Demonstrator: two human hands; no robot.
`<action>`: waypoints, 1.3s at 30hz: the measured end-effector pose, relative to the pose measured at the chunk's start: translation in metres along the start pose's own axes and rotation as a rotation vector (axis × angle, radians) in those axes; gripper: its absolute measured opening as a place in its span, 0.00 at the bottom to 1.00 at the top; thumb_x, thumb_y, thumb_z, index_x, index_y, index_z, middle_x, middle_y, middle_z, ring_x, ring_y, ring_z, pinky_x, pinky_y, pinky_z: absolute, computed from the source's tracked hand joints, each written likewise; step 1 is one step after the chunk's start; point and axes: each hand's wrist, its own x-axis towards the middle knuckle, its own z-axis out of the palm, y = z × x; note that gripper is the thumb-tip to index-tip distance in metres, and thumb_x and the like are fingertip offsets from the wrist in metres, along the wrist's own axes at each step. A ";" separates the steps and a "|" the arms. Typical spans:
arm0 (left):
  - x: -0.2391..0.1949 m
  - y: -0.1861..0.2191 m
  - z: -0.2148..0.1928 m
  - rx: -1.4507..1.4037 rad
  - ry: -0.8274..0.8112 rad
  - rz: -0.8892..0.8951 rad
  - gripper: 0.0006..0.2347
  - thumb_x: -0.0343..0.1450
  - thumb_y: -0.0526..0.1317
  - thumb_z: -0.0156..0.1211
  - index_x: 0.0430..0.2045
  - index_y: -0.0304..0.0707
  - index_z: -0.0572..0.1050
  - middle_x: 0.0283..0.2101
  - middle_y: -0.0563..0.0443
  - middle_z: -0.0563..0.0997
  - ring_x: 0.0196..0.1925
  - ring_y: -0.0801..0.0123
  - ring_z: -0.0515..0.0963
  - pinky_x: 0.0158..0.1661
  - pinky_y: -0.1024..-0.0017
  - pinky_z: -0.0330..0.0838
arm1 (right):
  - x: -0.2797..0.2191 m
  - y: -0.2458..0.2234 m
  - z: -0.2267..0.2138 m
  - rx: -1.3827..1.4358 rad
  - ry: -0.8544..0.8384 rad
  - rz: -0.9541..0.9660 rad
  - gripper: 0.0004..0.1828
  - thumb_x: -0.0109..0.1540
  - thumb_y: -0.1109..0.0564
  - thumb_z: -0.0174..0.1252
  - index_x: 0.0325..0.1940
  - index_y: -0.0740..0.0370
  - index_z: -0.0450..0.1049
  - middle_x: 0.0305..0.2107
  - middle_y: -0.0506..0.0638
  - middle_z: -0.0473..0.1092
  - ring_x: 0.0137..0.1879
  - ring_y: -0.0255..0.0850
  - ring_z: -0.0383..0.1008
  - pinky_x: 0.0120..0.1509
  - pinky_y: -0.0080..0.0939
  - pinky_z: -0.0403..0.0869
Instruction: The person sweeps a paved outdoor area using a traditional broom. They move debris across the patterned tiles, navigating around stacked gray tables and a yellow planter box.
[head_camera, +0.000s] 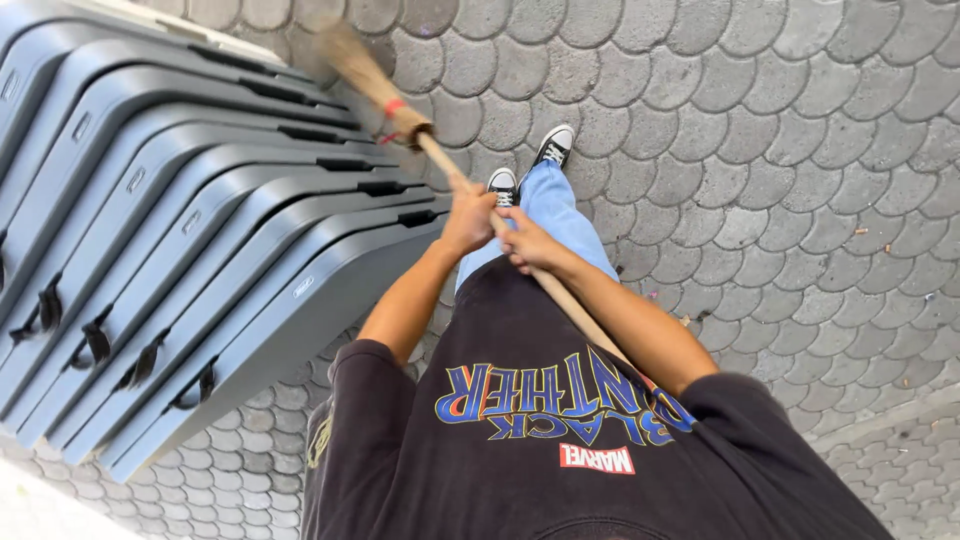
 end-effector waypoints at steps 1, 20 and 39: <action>0.027 0.005 0.050 0.001 -0.003 0.004 0.08 0.57 0.41 0.64 0.22 0.50 0.71 0.34 0.50 0.75 0.43 0.56 0.79 0.60 0.41 0.58 | -0.010 0.005 -0.032 0.004 0.002 -0.003 0.26 0.69 0.59 0.42 0.71 0.47 0.51 0.24 0.47 0.62 0.18 0.34 0.62 0.09 0.38 0.64; 0.137 0.068 -0.003 -0.059 0.307 0.085 0.07 0.65 0.44 0.65 0.23 0.52 0.71 0.32 0.54 0.75 0.40 0.61 0.79 0.64 0.45 0.55 | -0.061 -0.120 -0.082 0.089 -0.011 -0.077 0.26 0.68 0.60 0.43 0.69 0.44 0.47 0.25 0.47 0.56 0.16 0.34 0.58 0.07 0.39 0.61; 0.227 0.058 0.016 -0.333 0.019 0.448 0.11 0.59 0.41 0.65 0.23 0.46 0.66 0.30 0.49 0.71 0.37 0.52 0.79 0.66 0.29 0.30 | -0.072 -0.171 -0.058 0.365 0.417 -0.086 0.22 0.72 0.59 0.43 0.68 0.44 0.49 0.25 0.44 0.54 0.18 0.29 0.54 0.13 0.27 0.57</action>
